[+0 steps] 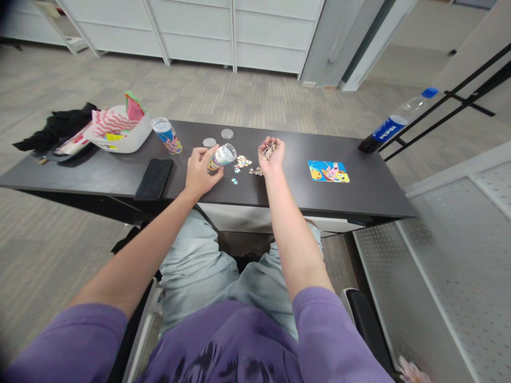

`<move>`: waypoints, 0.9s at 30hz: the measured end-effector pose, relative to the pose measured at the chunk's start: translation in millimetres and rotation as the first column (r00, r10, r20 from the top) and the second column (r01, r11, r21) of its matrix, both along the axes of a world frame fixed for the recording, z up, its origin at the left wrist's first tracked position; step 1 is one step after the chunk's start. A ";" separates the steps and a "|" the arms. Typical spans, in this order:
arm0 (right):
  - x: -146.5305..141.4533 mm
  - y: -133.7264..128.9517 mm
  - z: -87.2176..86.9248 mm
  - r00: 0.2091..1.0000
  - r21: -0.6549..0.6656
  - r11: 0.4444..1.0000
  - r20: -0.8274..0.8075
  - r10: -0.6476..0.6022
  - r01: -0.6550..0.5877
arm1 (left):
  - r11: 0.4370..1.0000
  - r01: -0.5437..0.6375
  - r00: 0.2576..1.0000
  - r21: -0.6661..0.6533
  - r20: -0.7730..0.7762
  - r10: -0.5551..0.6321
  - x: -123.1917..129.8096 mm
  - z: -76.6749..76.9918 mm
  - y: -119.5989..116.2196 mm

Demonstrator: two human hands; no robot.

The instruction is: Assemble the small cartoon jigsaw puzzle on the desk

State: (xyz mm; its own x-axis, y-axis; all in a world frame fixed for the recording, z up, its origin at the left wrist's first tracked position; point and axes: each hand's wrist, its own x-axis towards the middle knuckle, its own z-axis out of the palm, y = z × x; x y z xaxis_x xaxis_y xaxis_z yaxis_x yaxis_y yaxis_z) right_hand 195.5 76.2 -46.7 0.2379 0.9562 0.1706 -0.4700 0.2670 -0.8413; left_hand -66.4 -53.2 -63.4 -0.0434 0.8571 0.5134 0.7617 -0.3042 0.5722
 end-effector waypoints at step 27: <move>-91.8 -9.0 34.4 0.990 0.083 0.992 0.098 -0.099 0.091 | 0.998 0.069 0.993 0.008 -0.093 -0.068 5.6 2.5 2.0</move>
